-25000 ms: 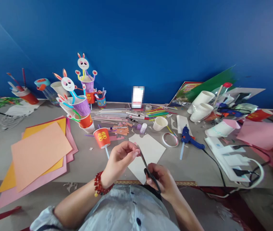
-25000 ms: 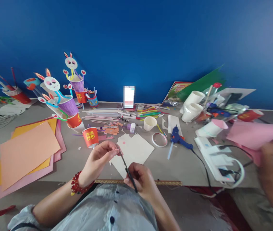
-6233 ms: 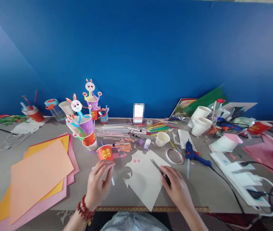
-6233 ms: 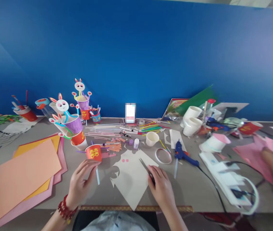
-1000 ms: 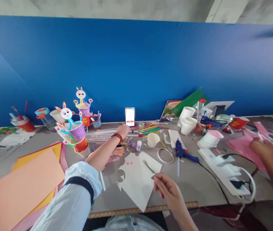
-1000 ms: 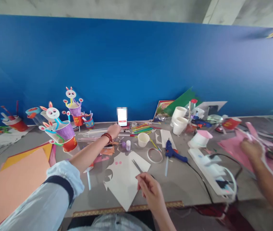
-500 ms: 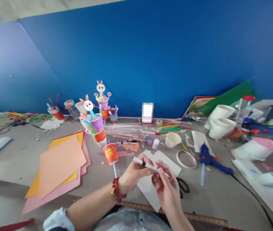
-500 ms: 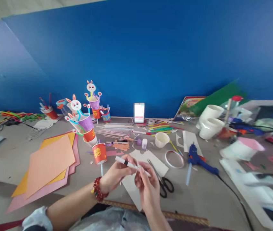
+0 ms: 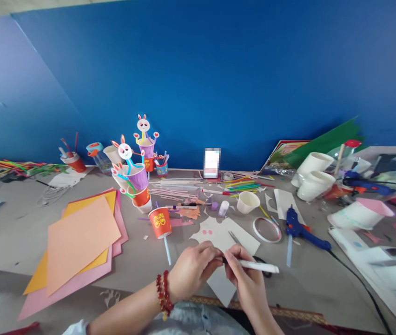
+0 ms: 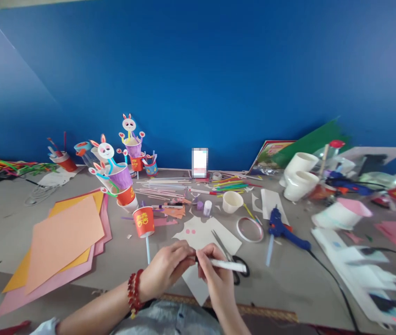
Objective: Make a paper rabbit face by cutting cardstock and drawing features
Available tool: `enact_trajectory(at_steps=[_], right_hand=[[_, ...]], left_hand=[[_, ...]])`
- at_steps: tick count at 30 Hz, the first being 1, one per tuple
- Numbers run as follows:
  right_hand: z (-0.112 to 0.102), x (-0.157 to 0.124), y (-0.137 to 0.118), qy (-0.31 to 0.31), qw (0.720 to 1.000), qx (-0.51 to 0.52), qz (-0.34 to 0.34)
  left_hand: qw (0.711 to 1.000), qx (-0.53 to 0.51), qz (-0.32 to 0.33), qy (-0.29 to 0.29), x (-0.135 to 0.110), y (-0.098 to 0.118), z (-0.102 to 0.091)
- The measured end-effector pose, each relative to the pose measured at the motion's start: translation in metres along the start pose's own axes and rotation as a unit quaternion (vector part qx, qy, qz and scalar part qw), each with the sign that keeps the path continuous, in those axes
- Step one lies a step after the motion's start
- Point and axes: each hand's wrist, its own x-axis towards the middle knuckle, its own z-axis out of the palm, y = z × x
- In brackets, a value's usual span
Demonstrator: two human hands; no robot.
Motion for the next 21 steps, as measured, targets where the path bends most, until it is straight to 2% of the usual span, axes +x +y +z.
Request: enact_trajectory(at_steps=[2, 4, 6, 7, 9, 10, 11, 12, 14, 15, 16, 17, 21], right_hand=[[0.004, -0.001, -0.002, -0.006, 0.999, -0.026, -0.017], [0.001, 0.000, -0.010, -0.007, 0.999, -0.031, -0.042], [-0.012, 0.004, -0.028, 0.038, 0.996, -0.001, -0.082], [-0.023, 0.008, -0.039, 0.116, 0.985, 0.036, -0.121], [-0.050, 0.016, -0.062, 0.175, 0.970, 0.061, -0.158], [-0.063, 0.019, -0.070, 0.200, 0.962, 0.070, -0.170], [-0.074, 0.022, -0.075, 0.226, 0.954, 0.076, -0.179], [-0.081, 0.024, -0.076, 0.242, 0.952, 0.074, -0.173], [-0.082, 0.027, -0.065, 0.181, 0.978, 0.042, -0.096], [-0.076, 0.028, -0.055, 0.128, 0.991, 0.019, -0.043], [-0.067, 0.029, -0.044, 0.079, 0.997, 0.005, 0.001], [-0.057, 0.031, -0.032, 0.055, 0.998, -0.001, 0.021], [-0.021, 0.044, -0.001, -0.020, 0.998, -0.029, 0.049]], left_hand=[[0.999, 0.025, -0.023, -0.018, -0.002, 0.002, 0.004], [0.997, -0.015, -0.052, -0.046, -0.007, 0.003, 0.003], [0.983, -0.119, -0.112, -0.082, -0.014, 0.001, -0.004], [0.966, -0.180, -0.158, -0.100, -0.019, 0.000, -0.009], [0.923, -0.271, -0.248, -0.119, -0.029, -0.006, -0.021], [0.922, -0.264, -0.265, -0.099, -0.033, -0.010, -0.026], [0.939, -0.223, -0.252, -0.070, -0.036, -0.013, -0.031], [0.961, -0.159, -0.214, -0.068, -0.038, -0.017, -0.033], [0.990, 0.004, -0.122, -0.071, -0.036, -0.023, -0.033], [0.990, 0.084, -0.083, -0.080, -0.033, -0.025, -0.030], [0.983, 0.151, -0.054, -0.093, -0.029, -0.028, -0.026], [0.972, 0.204, -0.035, -0.108, -0.025, -0.030, -0.022], [0.942, 0.302, -0.029, -0.144, -0.009, -0.036, -0.011]])
